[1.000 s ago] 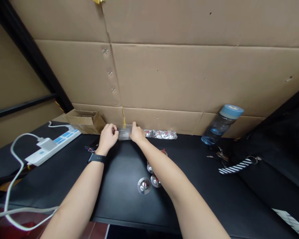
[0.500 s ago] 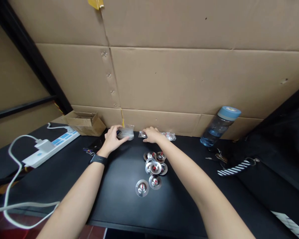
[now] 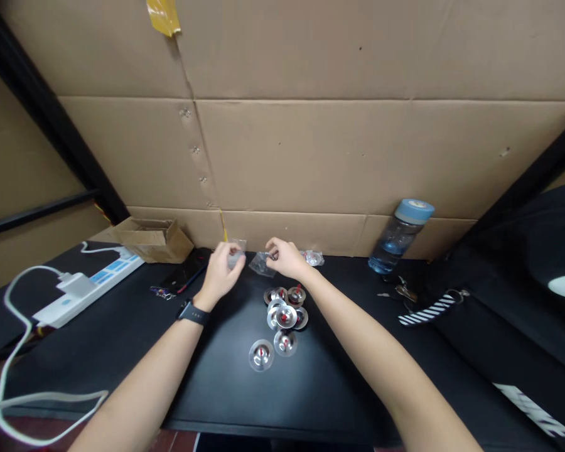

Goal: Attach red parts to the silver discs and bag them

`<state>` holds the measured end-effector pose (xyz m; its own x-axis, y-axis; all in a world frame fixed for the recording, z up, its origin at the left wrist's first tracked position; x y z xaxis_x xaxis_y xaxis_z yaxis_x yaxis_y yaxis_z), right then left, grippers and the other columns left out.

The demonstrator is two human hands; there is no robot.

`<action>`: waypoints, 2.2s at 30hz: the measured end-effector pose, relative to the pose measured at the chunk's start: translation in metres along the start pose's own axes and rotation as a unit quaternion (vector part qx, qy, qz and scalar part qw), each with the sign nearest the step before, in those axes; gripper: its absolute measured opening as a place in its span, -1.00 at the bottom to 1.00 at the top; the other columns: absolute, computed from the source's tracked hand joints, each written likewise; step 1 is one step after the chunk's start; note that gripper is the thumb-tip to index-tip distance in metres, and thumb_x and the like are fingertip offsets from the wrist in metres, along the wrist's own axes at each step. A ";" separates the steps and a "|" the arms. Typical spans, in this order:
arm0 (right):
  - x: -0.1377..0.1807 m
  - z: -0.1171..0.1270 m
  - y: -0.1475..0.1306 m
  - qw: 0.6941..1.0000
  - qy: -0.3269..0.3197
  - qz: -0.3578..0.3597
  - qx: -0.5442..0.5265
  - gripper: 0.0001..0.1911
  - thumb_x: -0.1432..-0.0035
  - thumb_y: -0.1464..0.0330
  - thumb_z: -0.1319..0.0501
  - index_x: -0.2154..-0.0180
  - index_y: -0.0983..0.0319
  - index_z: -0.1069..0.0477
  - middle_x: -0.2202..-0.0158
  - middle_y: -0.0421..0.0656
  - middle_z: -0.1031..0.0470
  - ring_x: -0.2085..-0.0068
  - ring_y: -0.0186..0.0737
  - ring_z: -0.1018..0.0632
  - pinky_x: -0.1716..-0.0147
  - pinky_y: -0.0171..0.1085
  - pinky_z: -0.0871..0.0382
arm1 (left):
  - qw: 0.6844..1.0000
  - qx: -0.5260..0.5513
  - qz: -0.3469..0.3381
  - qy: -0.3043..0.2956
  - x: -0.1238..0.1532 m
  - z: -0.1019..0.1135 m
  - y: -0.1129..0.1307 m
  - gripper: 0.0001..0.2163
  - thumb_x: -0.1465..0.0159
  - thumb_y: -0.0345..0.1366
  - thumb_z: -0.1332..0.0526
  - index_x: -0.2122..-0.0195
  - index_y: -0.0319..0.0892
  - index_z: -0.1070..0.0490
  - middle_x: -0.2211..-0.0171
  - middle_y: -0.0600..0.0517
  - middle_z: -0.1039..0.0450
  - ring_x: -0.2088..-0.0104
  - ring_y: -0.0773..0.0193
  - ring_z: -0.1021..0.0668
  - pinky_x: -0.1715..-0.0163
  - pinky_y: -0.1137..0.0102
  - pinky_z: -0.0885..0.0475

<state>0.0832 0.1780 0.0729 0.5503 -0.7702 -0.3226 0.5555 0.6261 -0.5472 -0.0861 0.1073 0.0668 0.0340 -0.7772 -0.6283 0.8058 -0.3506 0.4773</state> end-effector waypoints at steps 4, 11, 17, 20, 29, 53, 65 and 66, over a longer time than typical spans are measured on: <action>0.054 0.024 -0.008 0.988 0.004 0.007 -0.153 -0.84 -0.14 0.35 -0.29 0.20 0.24 -0.51 0.36 -0.19 -0.60 0.37 -0.27 -0.57 0.36 -0.34 -0.38 | 0.976 0.135 -0.081 -0.149 0.021 -0.040 0.052 -0.58 -0.33 -0.20 -0.25 -0.18 -0.11 -0.24 0.08 -0.08 -0.48 0.05 0.11 -0.54 0.01 0.24 -0.42; 0.116 0.034 0.007 0.966 0.021 -0.042 -0.253 -0.75 -0.16 0.27 -0.35 0.14 0.23 -0.57 0.23 -0.10 -0.62 0.25 -0.17 -0.61 0.20 -0.20 -0.50 | 0.936 0.200 -0.072 -0.280 0.044 -0.062 0.086 -0.45 -0.24 -0.28 -0.34 -0.24 -0.04 -0.23 0.14 0.04 -0.55 0.16 0.19 -0.59 0.05 0.31 -0.44; 0.124 0.040 0.017 0.964 0.107 -0.059 -0.235 -0.72 -0.15 0.28 -0.37 0.10 0.20 -0.54 0.34 -0.15 -0.64 0.35 -0.22 -0.58 0.31 -0.24 -0.44 | 0.933 0.223 -0.061 -0.276 0.044 -0.060 0.090 -0.70 -0.26 -0.25 -0.35 -0.02 -0.05 -0.49 0.17 0.05 -0.61 0.15 0.20 -0.61 0.07 0.36 -0.45; 0.124 0.046 0.021 0.948 0.143 -0.058 -0.277 -0.72 -0.17 0.25 -0.37 0.09 0.20 -0.52 0.32 -0.14 -0.63 0.30 -0.19 -0.62 0.25 -0.21 -0.47 | 0.939 0.242 -0.036 -0.241 0.040 -0.059 0.084 -0.86 -0.32 -0.26 -0.29 0.11 -0.09 -0.55 0.21 0.02 -0.62 0.17 0.20 -0.62 0.07 0.34 -0.46; 0.123 0.039 0.023 0.924 0.106 -0.073 -0.360 -0.57 -0.18 0.24 -0.36 -0.05 0.17 -0.38 0.30 -0.14 -0.62 0.28 -0.16 -0.65 0.18 -0.14 -0.54 | 0.899 0.398 0.110 -0.144 0.036 -0.060 0.057 -0.68 -0.28 -0.22 -0.34 0.00 -0.12 -0.32 0.33 0.06 -0.55 0.32 0.29 -0.63 0.25 0.40 -0.53; 0.127 0.019 0.009 0.940 0.083 -0.069 -0.324 -0.32 -0.08 0.28 -0.42 -0.19 0.10 -0.23 0.22 -0.18 -0.60 0.41 -0.25 -0.64 0.36 -0.25 -0.57 | 0.949 0.144 -0.145 -0.241 0.036 -0.041 0.096 -0.56 -0.34 -0.34 -0.23 -0.25 -0.01 -0.30 0.18 0.03 -0.61 0.17 0.23 -0.63 0.06 0.35 -0.48; 0.124 0.019 0.025 0.917 0.101 -0.079 -0.377 -0.48 -0.24 0.23 -0.29 -0.15 0.08 -0.17 0.22 -0.26 -0.46 0.46 -0.36 -0.60 0.38 -0.31 -0.54 | 0.979 -0.176 -0.022 -0.105 -0.006 0.020 -0.060 -0.86 -0.24 -0.32 -0.20 0.23 -0.09 -0.55 0.15 -0.05 -0.62 0.06 0.02 -0.55 0.01 0.19 -0.37; 0.124 0.019 0.025 0.920 0.102 -0.075 -0.371 -0.49 -0.24 0.24 -0.28 -0.15 0.08 -0.17 0.22 -0.26 -0.46 0.47 -0.36 -0.59 0.38 -0.31 -0.54 | 0.975 -0.198 -0.016 -0.099 -0.005 0.017 -0.060 -0.86 -0.24 -0.33 -0.20 0.22 -0.09 -0.54 0.11 -0.06 -0.60 0.01 -0.01 -0.52 0.00 0.16 -0.34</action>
<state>0.1772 0.1008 0.0341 0.3316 -0.8954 -0.2971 -0.0048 0.3133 -0.9496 -0.1449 0.1239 0.0515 -0.0787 -0.8687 -0.4891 0.9711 -0.1777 0.1594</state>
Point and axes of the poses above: each hand's wrist, its own x-axis away from the middle knuckle, its own z-axis out of the back of the hand, y = z × x, the point moved 9 cm from there along -x, towards the middle knuckle
